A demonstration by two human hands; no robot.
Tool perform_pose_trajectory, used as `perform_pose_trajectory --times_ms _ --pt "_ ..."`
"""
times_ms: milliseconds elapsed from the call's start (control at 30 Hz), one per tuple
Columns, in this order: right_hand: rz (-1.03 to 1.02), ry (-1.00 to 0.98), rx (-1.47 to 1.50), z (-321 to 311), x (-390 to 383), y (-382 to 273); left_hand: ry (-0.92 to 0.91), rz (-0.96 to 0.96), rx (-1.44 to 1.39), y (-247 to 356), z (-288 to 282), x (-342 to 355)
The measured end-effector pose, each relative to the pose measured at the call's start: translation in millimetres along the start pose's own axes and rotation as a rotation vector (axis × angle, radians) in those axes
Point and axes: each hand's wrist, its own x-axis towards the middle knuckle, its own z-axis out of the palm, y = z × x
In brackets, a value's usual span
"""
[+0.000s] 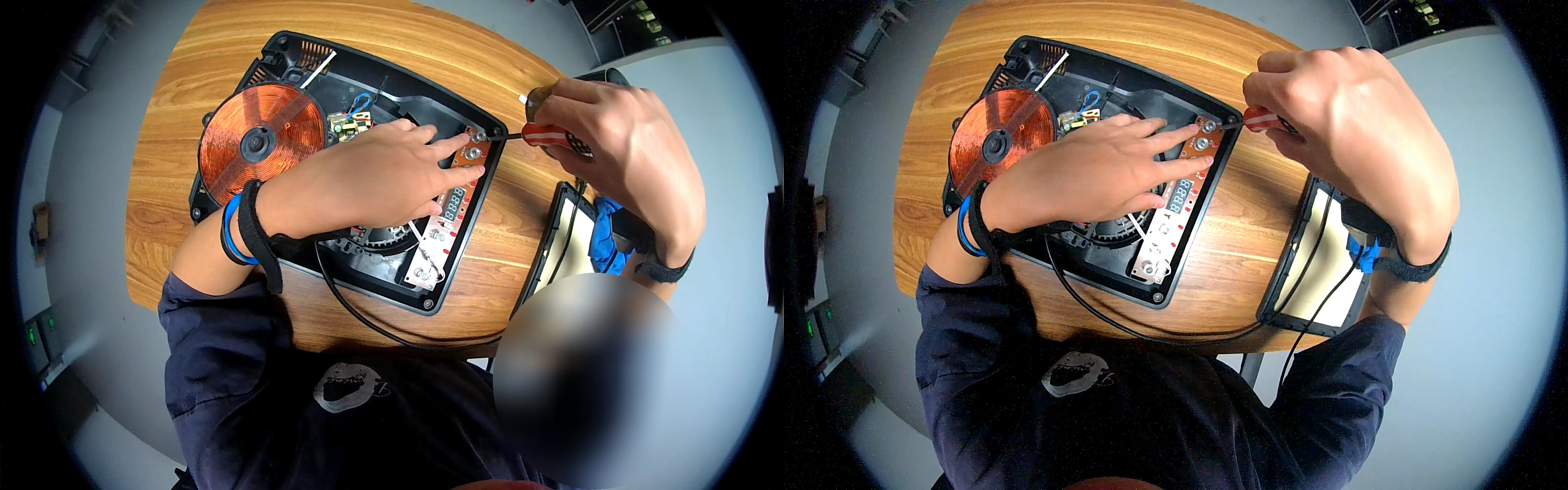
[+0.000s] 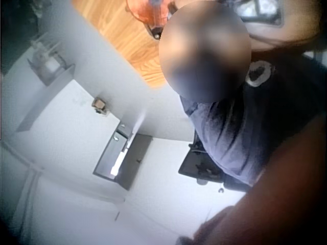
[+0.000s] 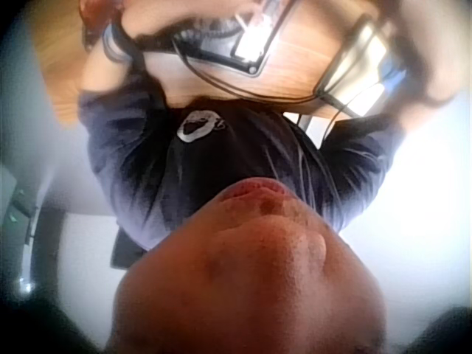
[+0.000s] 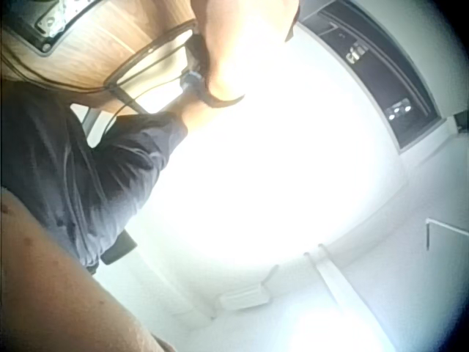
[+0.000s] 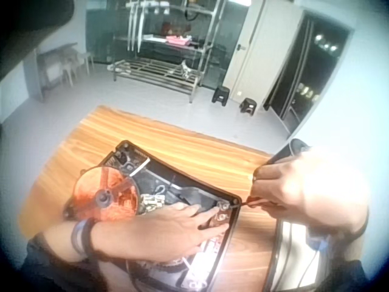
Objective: The person works on the internal electronics of a disassembled appliance, connecting wires to a circuit board and securing components with a screwdriver. They manipulate a copper coil, a fan, and a control board, then reposition the copper coil and fan assembly within the housing.
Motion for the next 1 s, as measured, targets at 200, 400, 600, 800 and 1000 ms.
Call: perform_pose_trajectory --times_ms 200,400,600,800,1000 --pt "0.006 0.066 0.069 2.9 4.9 1.7 -0.034 -0.018 -0.009 2.0 -5.8 -1.0" --pt "-0.094 0.063 0.051 0.6 9.1 8.1 -0.047 -0.015 -0.006 2.1 -6.8 1.2" --pt "-0.126 0.092 0.013 1.9 5.9 2.9 -0.015 -0.012 0.012 1.2 -3.1 -0.3" --pt "-0.081 0.047 -0.052 1.2 0.3 -3.5 0.009 0.004 0.026 0.8 -3.0 -0.1" --pt "-0.022 0.006 -0.052 3.2 -2.8 -6.8 0.037 0.018 0.051 0.1 -2.3 -1.5"
